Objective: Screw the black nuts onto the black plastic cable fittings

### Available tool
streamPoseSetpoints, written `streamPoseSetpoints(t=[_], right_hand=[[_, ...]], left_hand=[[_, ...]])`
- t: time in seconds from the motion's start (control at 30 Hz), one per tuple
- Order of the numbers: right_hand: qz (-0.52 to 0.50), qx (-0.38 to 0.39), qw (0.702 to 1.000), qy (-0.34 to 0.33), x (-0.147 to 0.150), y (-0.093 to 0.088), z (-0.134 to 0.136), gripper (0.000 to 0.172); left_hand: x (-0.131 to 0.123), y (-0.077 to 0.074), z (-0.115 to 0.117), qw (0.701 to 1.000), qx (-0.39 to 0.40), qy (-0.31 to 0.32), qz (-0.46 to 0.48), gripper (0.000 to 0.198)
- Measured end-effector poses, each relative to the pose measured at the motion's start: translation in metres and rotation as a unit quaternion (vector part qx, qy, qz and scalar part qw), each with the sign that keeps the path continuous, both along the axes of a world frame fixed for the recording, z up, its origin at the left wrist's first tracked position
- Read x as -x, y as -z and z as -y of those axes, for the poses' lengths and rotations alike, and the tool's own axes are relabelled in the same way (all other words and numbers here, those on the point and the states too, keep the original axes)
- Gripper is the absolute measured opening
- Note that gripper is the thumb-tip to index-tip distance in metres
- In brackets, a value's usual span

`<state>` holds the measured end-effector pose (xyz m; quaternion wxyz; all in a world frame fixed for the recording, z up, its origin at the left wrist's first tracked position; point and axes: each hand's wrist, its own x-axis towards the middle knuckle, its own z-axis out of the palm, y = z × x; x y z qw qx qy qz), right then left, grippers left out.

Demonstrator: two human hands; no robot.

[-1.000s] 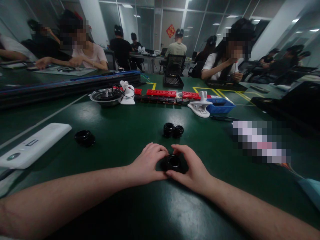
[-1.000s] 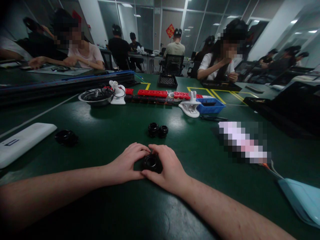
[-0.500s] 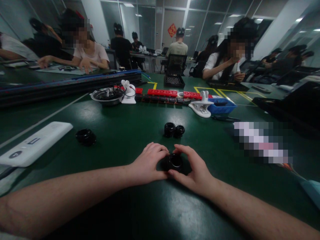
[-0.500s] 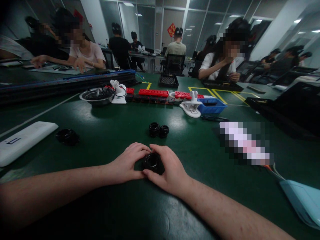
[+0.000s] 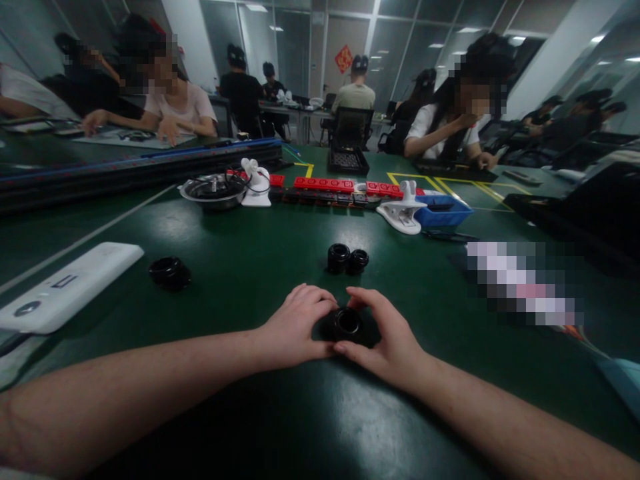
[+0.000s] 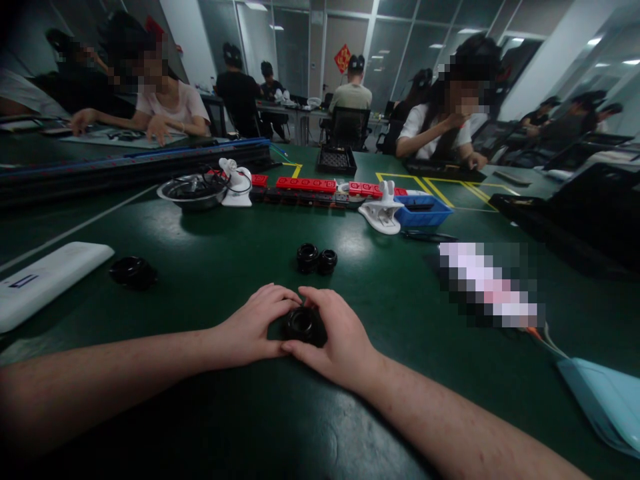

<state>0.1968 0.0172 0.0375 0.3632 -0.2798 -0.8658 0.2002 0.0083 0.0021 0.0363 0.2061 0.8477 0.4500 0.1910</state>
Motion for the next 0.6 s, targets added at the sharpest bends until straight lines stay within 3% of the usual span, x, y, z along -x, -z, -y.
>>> streamPoseSetpoints(t=[0.1,0.3,0.4,0.47,0.6], right_hand=[[-0.033,-0.011,0.999,-0.013,-0.0006,0.0002,0.0008,0.049],[0.039,0.014,0.999,-0.012,0.0005,0.0005,0.0006,0.069],[0.034,0.023,0.999,-0.005,0.0003,0.0009,0.0004,0.058],[0.024,0.023,0.999,-0.026,0.0,0.0001,0.0006,0.055],[0.036,0.022,0.995,-0.088,-0.0004,-0.0022,0.0011,0.066]], left_hand=[[0.0,0.0006,0.0,1.0,0.001,-0.004,-0.007,0.042],[0.0007,0.002,-0.0011,1.0,0.004,0.003,-0.01,0.045],[-0.0003,0.0009,-0.0006,1.0,0.005,-0.001,-0.011,0.043],[-0.0007,0.0002,-0.0001,1.0,0.002,-0.004,-0.011,0.041],[0.0005,0.0008,0.0002,1.0,-0.003,-0.001,-0.012,0.043]])
